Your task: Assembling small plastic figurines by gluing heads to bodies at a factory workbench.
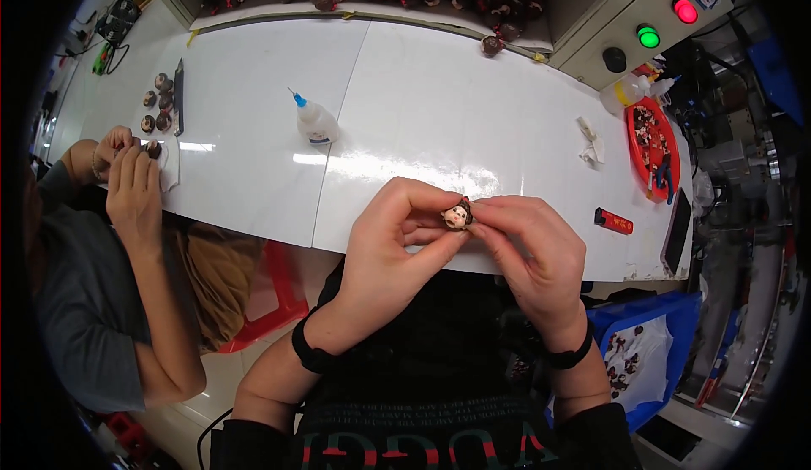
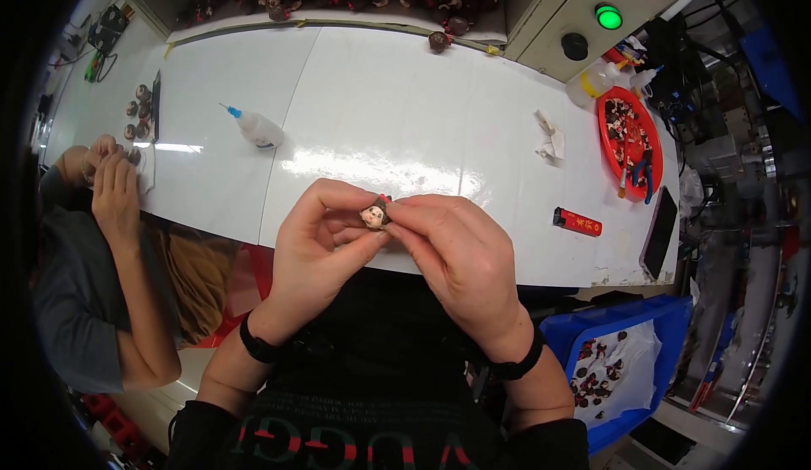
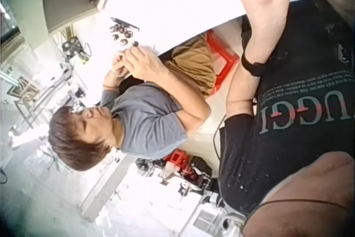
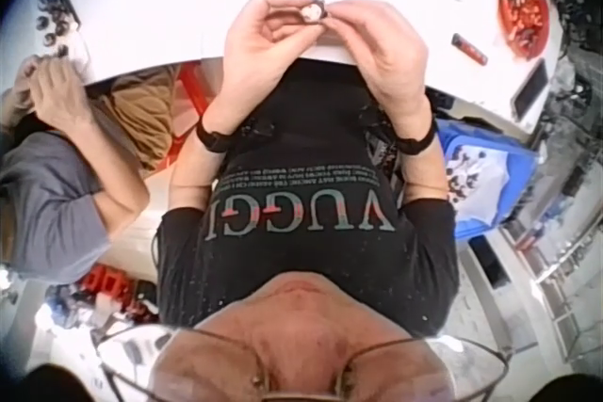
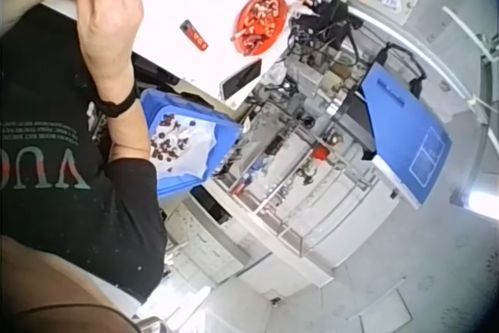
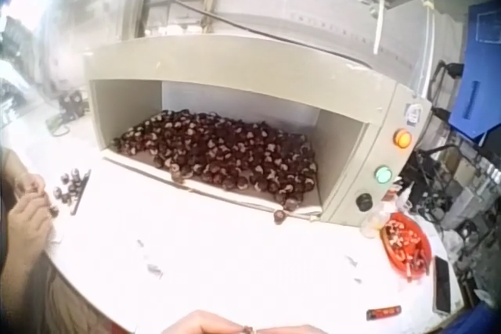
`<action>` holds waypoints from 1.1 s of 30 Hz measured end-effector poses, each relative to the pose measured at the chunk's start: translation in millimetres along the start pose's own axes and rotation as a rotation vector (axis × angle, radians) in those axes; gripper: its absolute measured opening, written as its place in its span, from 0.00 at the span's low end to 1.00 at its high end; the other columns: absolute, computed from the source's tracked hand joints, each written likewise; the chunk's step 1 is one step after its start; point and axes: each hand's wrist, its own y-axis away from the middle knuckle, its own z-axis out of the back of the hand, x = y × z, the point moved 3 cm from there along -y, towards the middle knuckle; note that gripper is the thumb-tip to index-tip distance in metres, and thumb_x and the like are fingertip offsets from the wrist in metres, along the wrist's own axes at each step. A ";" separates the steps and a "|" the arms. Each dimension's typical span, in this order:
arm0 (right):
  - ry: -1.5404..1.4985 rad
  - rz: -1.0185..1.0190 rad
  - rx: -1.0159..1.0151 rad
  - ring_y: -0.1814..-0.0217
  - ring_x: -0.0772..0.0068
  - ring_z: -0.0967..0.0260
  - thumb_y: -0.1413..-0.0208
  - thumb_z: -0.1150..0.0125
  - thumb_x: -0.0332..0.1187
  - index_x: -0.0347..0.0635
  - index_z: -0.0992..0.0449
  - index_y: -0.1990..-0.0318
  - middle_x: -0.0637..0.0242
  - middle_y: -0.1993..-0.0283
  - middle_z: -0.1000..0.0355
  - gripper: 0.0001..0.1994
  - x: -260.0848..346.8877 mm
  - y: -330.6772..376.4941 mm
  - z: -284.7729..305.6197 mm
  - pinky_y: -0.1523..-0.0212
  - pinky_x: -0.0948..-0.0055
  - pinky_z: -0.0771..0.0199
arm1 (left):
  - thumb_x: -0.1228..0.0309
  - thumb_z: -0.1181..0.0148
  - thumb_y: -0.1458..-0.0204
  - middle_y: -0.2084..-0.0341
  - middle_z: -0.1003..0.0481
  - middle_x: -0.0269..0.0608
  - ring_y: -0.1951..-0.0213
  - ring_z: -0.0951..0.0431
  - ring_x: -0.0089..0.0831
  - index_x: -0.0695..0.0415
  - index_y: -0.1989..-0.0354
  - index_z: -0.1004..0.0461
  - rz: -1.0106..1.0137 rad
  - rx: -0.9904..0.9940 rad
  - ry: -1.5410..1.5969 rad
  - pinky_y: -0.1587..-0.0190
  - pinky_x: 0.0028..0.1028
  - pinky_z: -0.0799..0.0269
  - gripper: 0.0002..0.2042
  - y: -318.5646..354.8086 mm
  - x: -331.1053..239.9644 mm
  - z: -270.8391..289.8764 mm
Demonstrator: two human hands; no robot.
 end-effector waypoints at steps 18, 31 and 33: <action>-0.044 -0.015 0.027 0.63 0.63 0.26 0.55 0.37 0.16 0.35 0.23 0.62 0.59 0.63 0.25 0.11 0.5 1.4 -1.3 0.65 0.72 0.25 | 0.85 0.40 0.50 0.60 0.30 0.38 0.57 0.24 0.24 0.62 0.59 0.30 -0.020 -0.028 0.008 0.52 0.24 0.23 0.11 -1.1 1.5 0.6; -0.067 -0.097 0.041 0.61 0.66 0.25 0.53 0.36 0.19 0.35 0.23 0.61 0.59 0.61 0.24 0.10 -7.0 6.8 8.4 0.62 0.74 0.24 | 0.82 0.40 0.50 0.58 0.30 0.40 0.56 0.24 0.26 0.63 0.56 0.30 -0.070 0.095 -0.013 0.53 0.23 0.24 0.12 -3.5 -4.6 3.8; -0.093 -0.092 0.134 0.62 0.67 0.25 0.51 0.36 0.20 0.36 0.23 0.61 0.60 0.62 0.24 0.09 -5.7 -0.5 13.9 0.64 0.75 0.25 | 0.81 0.40 0.50 0.58 0.29 0.40 0.57 0.24 0.25 0.63 0.56 0.30 -0.049 0.114 -0.023 0.54 0.23 0.24 0.13 -3.2 -6.3 2.2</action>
